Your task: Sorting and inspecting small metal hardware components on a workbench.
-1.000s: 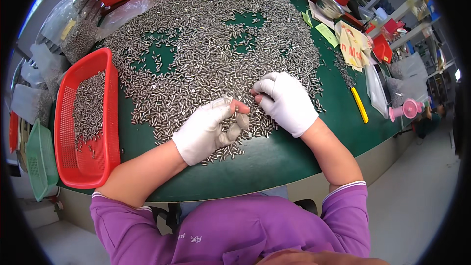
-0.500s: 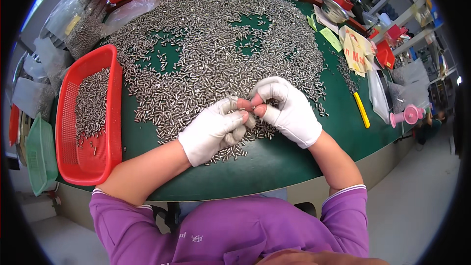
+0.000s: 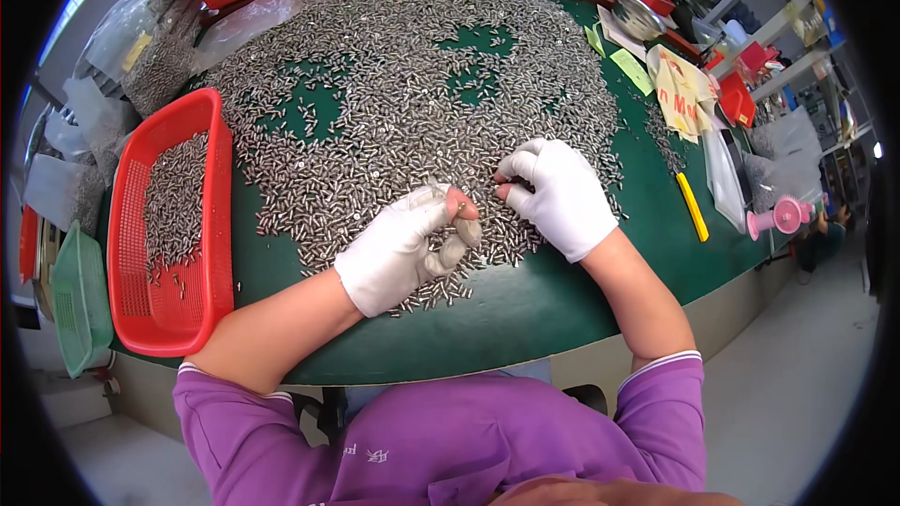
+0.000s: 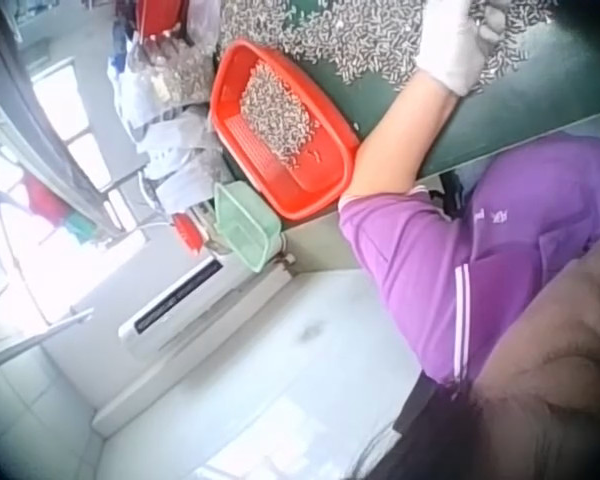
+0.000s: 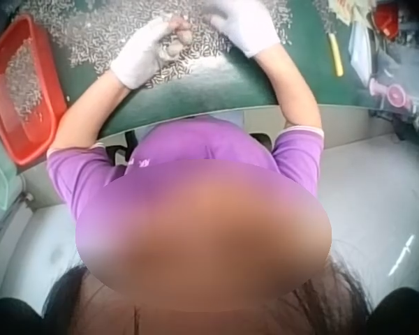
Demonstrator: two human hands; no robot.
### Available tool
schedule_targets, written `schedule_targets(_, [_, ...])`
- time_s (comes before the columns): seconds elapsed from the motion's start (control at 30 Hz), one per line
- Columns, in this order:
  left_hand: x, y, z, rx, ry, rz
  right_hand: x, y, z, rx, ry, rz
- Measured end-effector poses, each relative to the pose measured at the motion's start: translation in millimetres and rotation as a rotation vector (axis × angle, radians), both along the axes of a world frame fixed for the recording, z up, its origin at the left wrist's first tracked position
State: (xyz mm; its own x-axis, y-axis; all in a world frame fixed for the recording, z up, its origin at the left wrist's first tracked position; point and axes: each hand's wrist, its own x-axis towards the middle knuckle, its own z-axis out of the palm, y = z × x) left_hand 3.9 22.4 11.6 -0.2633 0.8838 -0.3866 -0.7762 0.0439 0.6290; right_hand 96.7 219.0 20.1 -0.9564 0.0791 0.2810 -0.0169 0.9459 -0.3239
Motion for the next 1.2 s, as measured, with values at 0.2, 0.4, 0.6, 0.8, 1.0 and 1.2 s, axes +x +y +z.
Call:
schedule_targets(0.2, [-5,-3,-9,0.116,-0.015,-0.046,-2,-2,-3,0.104,0.033,-0.018])
schedule_targets(0.4, [-3,-2,-7,0.093,-0.004,-0.027,6,6,16,0.103,-0.011,-0.080])
schedule_targets(0.6, [-1,-2,-5,0.017,0.071,-0.002,-1,4,-1,0.106,-0.020,-0.075])
schedule_targets(0.8, [-1,-1,-10,0.061,0.041,-0.033,0,-2,12,0.016,0.206,0.060])
schedule_targets(1.0, [0,-1,-9,0.058,0.064,-0.038,-1,-17,16,-0.059,0.314,0.155])
schedule_targets(1.2, [1,0,-8,0.036,0.083,-0.042,-4,-15,19,0.041,0.327,0.235])
